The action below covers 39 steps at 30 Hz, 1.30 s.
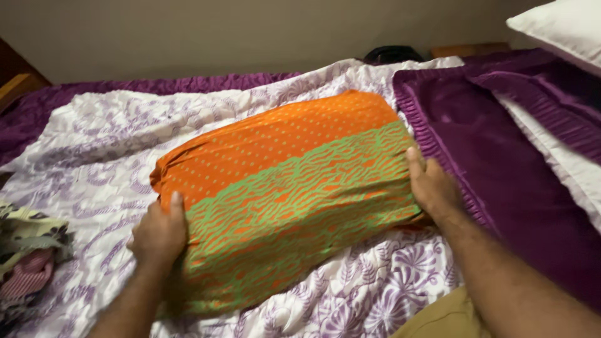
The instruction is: The person ties the drawstrings of an orange and green patterned pillowcase on a bed. They secure the knot at one end, then move to the other end to tie the second drawstring, and finally smooth the pillowcase surface.
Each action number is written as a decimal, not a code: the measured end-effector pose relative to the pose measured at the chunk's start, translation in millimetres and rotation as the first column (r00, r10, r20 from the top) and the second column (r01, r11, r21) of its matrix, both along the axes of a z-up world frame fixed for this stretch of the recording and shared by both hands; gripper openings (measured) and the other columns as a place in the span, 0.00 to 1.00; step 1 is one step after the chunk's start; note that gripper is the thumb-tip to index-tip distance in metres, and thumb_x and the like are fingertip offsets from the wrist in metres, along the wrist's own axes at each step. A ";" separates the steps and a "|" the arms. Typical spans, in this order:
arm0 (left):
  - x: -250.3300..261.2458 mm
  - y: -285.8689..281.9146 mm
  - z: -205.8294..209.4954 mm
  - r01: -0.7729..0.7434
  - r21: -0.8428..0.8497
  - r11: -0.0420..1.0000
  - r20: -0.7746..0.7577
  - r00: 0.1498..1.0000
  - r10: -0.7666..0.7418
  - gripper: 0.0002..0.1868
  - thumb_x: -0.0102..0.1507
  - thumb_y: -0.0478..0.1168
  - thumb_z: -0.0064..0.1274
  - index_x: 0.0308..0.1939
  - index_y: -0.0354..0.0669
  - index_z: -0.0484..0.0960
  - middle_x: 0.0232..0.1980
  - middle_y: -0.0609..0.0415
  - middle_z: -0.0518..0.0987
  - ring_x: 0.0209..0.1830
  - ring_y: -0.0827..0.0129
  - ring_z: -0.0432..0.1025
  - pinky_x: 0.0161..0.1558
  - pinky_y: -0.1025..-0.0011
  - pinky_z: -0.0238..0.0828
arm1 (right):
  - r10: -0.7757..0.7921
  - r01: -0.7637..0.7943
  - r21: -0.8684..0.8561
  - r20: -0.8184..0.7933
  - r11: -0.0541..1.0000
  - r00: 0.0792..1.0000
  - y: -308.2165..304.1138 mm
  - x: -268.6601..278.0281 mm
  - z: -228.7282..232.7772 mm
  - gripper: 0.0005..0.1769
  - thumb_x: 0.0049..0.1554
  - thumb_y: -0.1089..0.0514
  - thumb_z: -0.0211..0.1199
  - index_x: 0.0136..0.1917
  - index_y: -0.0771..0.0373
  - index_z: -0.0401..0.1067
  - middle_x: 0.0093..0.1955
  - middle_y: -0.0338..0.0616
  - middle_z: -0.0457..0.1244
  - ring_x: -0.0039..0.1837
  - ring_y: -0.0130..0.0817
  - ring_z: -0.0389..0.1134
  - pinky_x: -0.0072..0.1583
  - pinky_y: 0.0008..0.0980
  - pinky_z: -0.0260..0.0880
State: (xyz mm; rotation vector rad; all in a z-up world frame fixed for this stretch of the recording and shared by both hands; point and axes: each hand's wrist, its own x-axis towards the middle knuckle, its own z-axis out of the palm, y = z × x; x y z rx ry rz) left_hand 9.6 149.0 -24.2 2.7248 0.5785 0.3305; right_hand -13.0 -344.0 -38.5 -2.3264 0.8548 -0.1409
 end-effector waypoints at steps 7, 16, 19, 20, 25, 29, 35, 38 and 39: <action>-33.5 -106.6 33.3 0.696 0.269 0.666 0.337 0.580 -0.741 0.35 0.57 0.57 0.59 0.63 0.45 0.71 0.67 0.42 0.70 0.69 0.48 0.61 0.66 0.44 0.52 | 0.741 -0.285 -0.725 0.441 0.627 0.507 57.3 2.8 26.5 0.49 0.61 0.31 0.58 0.81 0.65 0.52 0.82 0.61 0.50 0.83 0.58 0.49 0.80 0.59 0.46; -63.7 -132.1 12.7 0.573 0.692 0.440 0.026 0.590 -0.807 0.44 0.59 0.45 0.56 0.78 0.58 0.54 0.80 0.52 0.56 0.78 0.50 0.52 0.66 0.28 0.48 | 0.673 -0.696 -0.628 -0.350 0.347 0.652 94.3 -23.7 51.2 0.85 0.33 0.39 0.85 0.85 0.49 0.28 0.86 0.44 0.26 0.86 0.44 0.24 0.80 0.61 0.27; -71.3 -109.5 14.2 0.541 0.745 0.391 -0.085 0.658 -0.748 0.46 0.58 0.42 0.54 0.78 0.61 0.50 0.80 0.51 0.54 0.77 0.46 0.52 0.63 0.27 0.51 | 0.551 -0.648 -0.580 -0.369 0.493 0.749 73.1 -28.1 52.6 0.83 0.36 0.45 0.84 0.83 0.46 0.23 0.88 0.45 0.23 0.87 0.48 0.22 0.80 0.62 0.27; -73.2 -102.1 16.1 0.551 0.749 0.368 -0.142 0.676 -0.723 0.48 0.57 0.41 0.54 0.78 0.62 0.49 0.80 0.50 0.53 0.76 0.45 0.51 0.61 0.27 0.52 | 0.519 -0.628 -0.528 -0.359 0.573 0.776 65.2 -30.5 50.7 0.84 0.36 0.46 0.85 0.83 0.44 0.21 0.87 0.45 0.22 0.86 0.51 0.23 0.79 0.62 0.30; -79.9 -60.6 27.2 0.517 0.781 0.350 -0.195 0.734 -0.650 0.52 0.53 0.41 0.52 0.80 0.63 0.48 0.82 0.46 0.53 0.76 0.40 0.52 0.59 0.35 0.59 | 0.411 -0.503 -0.255 -0.340 0.826 0.846 25.8 -37.0 31.6 0.88 0.36 0.52 0.84 0.85 0.37 0.15 0.89 0.51 0.20 0.83 0.64 0.41 0.77 0.53 0.55; -77.5 -23.0 35.8 0.631 0.687 0.359 -0.269 0.681 -0.681 0.49 0.57 0.40 0.54 0.80 0.55 0.49 0.80 0.43 0.53 0.76 0.41 0.52 0.65 0.47 0.59 | 0.531 -0.614 -0.326 -0.313 0.719 0.787 5.5 -39.3 26.6 0.92 0.30 0.51 0.87 0.84 0.42 0.16 0.86 0.59 0.22 0.82 0.63 0.43 0.76 0.50 0.57; -93.3 -0.7 34.7 0.603 0.676 0.424 0.072 0.518 -0.852 0.60 0.47 0.71 0.56 0.77 0.49 0.58 0.77 0.41 0.60 0.77 0.50 0.55 0.69 0.38 0.49 | 0.584 -0.687 -0.507 -0.376 0.520 0.719 52.2 -50.8 50.2 0.88 0.36 0.35 0.86 0.83 0.55 0.21 0.85 0.59 0.22 0.86 0.58 0.22 0.77 0.61 0.31; -97.4 -27.2 37.3 0.770 0.454 0.448 -0.009 0.507 -0.862 0.53 0.54 0.67 0.63 0.74 0.49 0.59 0.78 0.40 0.57 0.77 0.46 0.52 0.67 0.39 0.46 | 0.766 -0.719 -0.575 -0.229 0.392 0.601 89.0 -51.9 56.6 0.78 0.41 0.30 0.80 0.83 0.55 0.30 0.86 0.60 0.27 0.85 0.57 0.26 0.75 0.63 0.29; -98.2 -39.9 37.2 0.749 0.443 0.493 -0.014 0.555 -0.832 0.54 0.52 0.65 0.63 0.75 0.49 0.58 0.78 0.40 0.56 0.77 0.44 0.52 0.67 0.39 0.47 | 0.814 -0.694 -0.632 -0.166 0.346 0.557 101.0 -52.3 53.8 0.75 0.40 0.33 0.78 0.82 0.57 0.33 0.85 0.59 0.30 0.85 0.56 0.30 0.75 0.63 0.32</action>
